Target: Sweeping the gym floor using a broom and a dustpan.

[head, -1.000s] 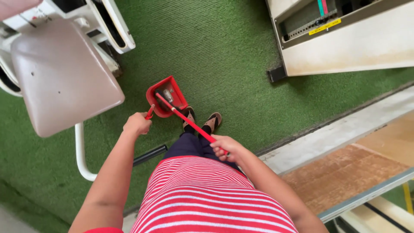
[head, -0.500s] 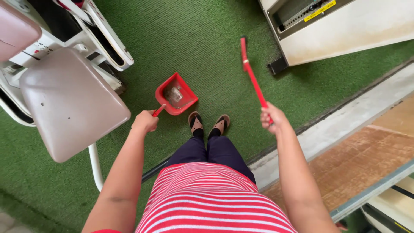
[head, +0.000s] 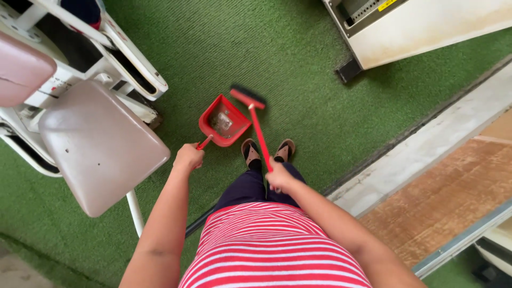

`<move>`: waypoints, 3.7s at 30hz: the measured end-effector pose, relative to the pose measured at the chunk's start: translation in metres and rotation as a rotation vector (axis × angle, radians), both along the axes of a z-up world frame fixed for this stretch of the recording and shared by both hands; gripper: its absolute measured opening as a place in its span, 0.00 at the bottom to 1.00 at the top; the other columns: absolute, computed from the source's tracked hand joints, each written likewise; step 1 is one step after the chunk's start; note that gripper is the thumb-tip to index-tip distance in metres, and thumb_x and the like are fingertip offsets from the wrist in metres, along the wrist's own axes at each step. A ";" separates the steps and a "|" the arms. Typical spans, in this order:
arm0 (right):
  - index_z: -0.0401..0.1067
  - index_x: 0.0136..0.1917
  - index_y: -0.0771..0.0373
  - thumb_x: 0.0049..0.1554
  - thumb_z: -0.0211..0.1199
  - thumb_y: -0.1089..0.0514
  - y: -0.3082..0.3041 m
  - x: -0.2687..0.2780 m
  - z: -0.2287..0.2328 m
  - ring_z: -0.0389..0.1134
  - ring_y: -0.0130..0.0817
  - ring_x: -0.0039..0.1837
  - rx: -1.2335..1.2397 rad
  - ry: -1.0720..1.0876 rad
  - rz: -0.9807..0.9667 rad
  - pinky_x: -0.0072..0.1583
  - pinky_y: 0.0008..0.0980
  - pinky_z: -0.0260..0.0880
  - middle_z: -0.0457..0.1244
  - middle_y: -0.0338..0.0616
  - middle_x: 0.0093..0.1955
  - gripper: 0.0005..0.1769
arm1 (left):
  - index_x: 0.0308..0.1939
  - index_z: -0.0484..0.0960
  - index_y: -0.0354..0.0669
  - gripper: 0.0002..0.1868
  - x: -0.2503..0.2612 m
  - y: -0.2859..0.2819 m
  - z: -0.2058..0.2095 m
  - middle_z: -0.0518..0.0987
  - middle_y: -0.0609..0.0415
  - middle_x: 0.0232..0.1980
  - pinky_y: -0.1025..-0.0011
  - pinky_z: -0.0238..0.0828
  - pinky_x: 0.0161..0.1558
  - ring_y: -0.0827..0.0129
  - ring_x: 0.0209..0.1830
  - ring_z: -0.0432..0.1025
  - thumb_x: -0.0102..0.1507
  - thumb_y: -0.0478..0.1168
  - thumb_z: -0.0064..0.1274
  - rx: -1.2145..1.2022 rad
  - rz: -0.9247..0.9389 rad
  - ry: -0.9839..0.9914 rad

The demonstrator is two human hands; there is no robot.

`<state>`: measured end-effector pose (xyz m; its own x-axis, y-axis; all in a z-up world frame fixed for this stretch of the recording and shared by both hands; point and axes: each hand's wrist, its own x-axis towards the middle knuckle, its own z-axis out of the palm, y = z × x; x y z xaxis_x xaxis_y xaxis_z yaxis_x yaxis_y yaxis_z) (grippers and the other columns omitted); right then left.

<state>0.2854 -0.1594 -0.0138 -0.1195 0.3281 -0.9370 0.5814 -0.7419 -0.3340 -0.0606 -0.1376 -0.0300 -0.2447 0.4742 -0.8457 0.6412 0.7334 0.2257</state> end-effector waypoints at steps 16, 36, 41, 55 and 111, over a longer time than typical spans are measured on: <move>0.44 0.83 0.38 0.58 0.56 0.63 0.000 0.234 0.121 0.50 0.21 0.25 -0.306 0.342 -0.647 0.28 0.22 0.48 0.52 0.33 0.28 0.45 | 0.61 0.81 0.47 0.23 0.053 0.040 0.041 0.79 0.52 0.22 0.67 0.66 0.21 0.68 0.16 0.72 0.61 0.39 0.53 0.047 -0.036 -0.168; 0.57 0.44 0.52 0.60 0.55 0.61 0.142 0.562 -0.073 0.54 0.20 0.27 -0.087 0.275 -1.482 0.30 0.23 0.48 0.52 0.28 0.27 0.08 | 0.64 0.79 0.64 0.28 0.378 0.206 0.048 0.84 0.45 0.54 0.56 0.75 0.56 0.55 0.55 0.79 0.58 0.42 0.50 -0.042 -0.514 -0.011; 0.59 0.48 0.54 0.59 0.56 0.63 0.122 0.420 -0.026 0.53 0.22 0.26 -0.150 0.134 -1.118 0.28 0.27 0.49 0.52 0.30 0.26 0.08 | 0.61 0.82 0.43 0.22 0.424 0.203 -0.003 0.82 0.41 0.57 0.54 0.75 0.58 0.51 0.59 0.77 0.66 0.47 0.46 0.013 -0.516 0.040; 0.57 0.77 0.47 0.60 0.59 0.61 0.140 0.546 0.058 0.50 0.14 0.25 -0.478 0.383 -0.902 0.26 0.16 0.44 0.53 0.26 0.28 0.33 | 0.65 0.76 0.43 0.23 0.440 0.181 0.010 0.81 0.44 0.62 0.54 0.72 0.61 0.53 0.62 0.75 0.68 0.46 0.43 -0.008 -0.374 0.046; 0.44 0.84 0.48 0.57 0.55 0.69 0.269 0.051 -0.018 0.59 0.29 0.28 0.008 0.050 -0.496 0.30 0.29 0.60 0.58 0.38 0.31 0.47 | 0.56 0.82 0.38 0.22 0.131 0.436 0.025 0.81 0.41 0.59 0.57 0.74 0.57 0.51 0.59 0.76 0.58 0.40 0.59 -0.008 -0.276 0.054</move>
<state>0.3362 0.1098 -0.0314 0.0081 0.3641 -0.9313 0.1422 -0.9223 -0.3593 0.0704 0.2987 -0.0053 -0.1518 0.5222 -0.8392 0.8280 0.5308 0.1806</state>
